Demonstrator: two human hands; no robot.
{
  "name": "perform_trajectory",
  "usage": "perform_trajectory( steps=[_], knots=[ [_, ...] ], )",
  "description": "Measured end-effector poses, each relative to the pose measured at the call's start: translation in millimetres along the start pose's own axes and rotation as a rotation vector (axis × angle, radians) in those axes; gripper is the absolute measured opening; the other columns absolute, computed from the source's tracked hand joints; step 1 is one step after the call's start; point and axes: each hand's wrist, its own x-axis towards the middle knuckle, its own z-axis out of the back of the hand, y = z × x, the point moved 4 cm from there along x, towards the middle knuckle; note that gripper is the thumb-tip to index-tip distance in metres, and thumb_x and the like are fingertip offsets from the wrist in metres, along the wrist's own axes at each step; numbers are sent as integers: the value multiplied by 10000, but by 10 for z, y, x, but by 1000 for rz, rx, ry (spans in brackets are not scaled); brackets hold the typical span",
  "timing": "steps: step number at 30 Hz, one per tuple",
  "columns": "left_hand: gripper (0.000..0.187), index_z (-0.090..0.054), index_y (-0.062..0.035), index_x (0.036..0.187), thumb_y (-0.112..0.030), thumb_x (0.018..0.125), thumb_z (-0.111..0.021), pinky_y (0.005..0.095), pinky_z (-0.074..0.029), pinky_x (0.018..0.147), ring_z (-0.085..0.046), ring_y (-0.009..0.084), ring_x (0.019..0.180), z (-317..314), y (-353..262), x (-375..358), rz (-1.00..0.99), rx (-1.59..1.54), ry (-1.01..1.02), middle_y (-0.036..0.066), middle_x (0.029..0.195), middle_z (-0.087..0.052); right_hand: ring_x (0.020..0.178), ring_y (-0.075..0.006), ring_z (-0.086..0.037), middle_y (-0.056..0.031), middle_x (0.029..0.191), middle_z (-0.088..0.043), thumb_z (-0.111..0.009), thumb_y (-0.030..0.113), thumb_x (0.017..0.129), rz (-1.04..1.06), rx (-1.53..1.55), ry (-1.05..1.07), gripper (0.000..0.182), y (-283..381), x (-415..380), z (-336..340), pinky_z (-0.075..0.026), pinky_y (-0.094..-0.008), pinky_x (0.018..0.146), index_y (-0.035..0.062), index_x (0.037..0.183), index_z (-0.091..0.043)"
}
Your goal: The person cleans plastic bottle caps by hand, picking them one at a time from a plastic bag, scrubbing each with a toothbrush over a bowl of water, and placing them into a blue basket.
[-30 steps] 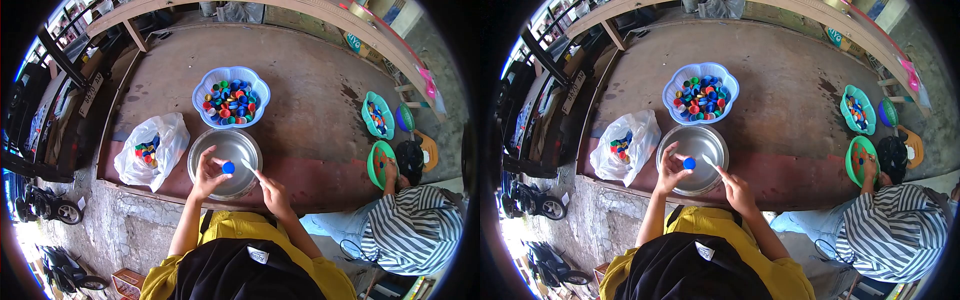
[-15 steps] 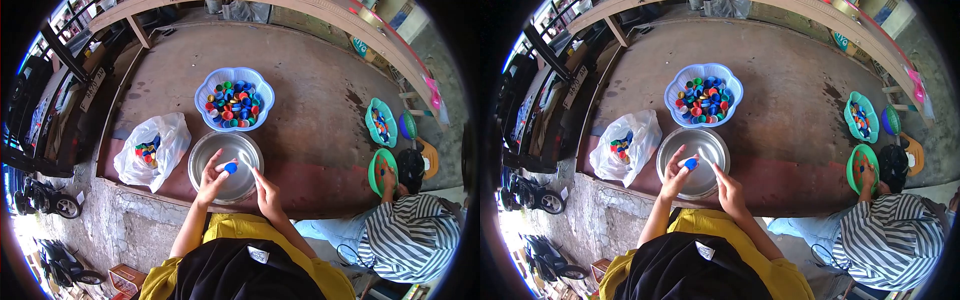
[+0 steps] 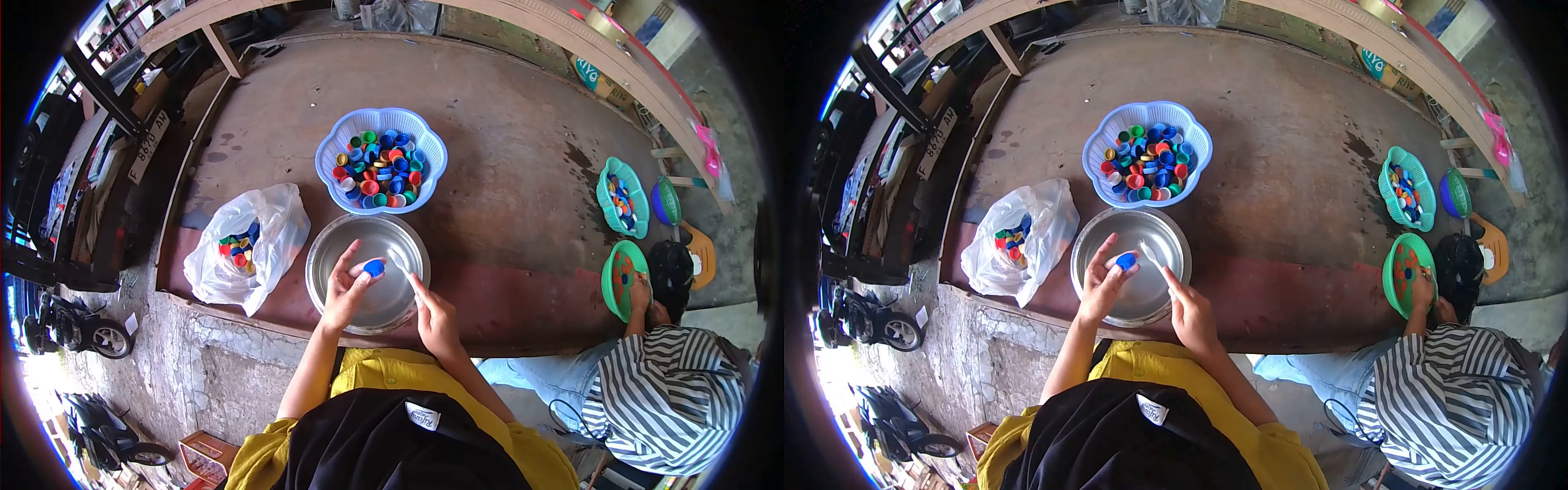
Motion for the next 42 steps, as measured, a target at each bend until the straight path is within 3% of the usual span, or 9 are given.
perform_trajectory(
  steps=[4,7,11,12,23,26,29,30,42],
  knots=[
    [675,-160,1,1433,-116,909,-569,373,-436,977,-544,240,1140,-26,-21,11,14,-6,7,182,1179,-575,779,-267,-644,-203,970,-642,-467,-40,896,38,-6,51,399,84,-63,-16,-492,-285,716,30,1286,-508],
    [676,-158,2,1433,-121,911,-568,375,-441,971,-551,233,1127,-49,-20,13,-1,-23,23,182,1177,-576,650,-300,-592,-148,763,-584,-520,-22,849,62,72,-71,505,37,43,25,-483,-357,604,129,1330,-488],
    [668,-162,-2,1434,-112,911,-564,376,-445,968,-559,229,1109,-55,-12,22,29,-18,13,180,1170,-578,610,-279,-579,-125,725,-547,-526,0,853,133,-168,129,506,173,-108,-15,-485,-367,563,164,1330,-491],
    [664,-165,-3,1433,-109,911,-562,377,-446,968,-561,230,1105,-63,-5,21,39,-2,13,178,1169,-579,584,-269,-565,-107,702,-520,-538,17,850,141,-122,44,519,141,-68,-17,-479,-385,535,201,1332,-491],
    [419,-360,-25,1303,-52,918,-522,341,-478,912,-541,236,1133,-19,-16,-14,47,-28,15,192,1260,-510,614,-281,-572,-131,709,-546,-521,-25,837,26,-73,-34,538,-39,26,64,-475,-371,572,174,1335,-486],
    [392,-380,-25,1290,-33,920,-508,319,-490,875,-548,207,1110,-26,-9,-8,74,-47,37,186,1294,-492,626,-244,-572,-162,784,-591,-496,-48,861,64,-23,91,449,116,21,70,-471,-309,599,80,1290,-524],
    [388,-384,-28,1294,-22,922,-495,308,-497,857,-553,176,1085,-97,-55,10,82,-118,21,179,1319,-475,615,-239,-566,-155,771,-579,-503,-44,861,50,-34,92,453,131,9,47,-467,-305,588,85,1295,-520],
    [386,-386,-30,1295,-19,924,-491,306,-499,854,-553,166,1078,-112,-77,3,83,-146,6,177,1327,-470,587,-265,-555,-119,716,-530,-533,-3,849,73,-45,63,527,117,1,26,-472,-369,555,193,1336,-486],
    [486,-387,-19,1248,67,830,-619,290,-493,877,-592,157,989,-45,-82,-3,-42,95,-68,108,1036,-602,607,-264,-578,-107,713,-543,-519,-9,840,139,-185,126,527,173,50,121,-475,-376,531,207,1320,-503]
  ],
)
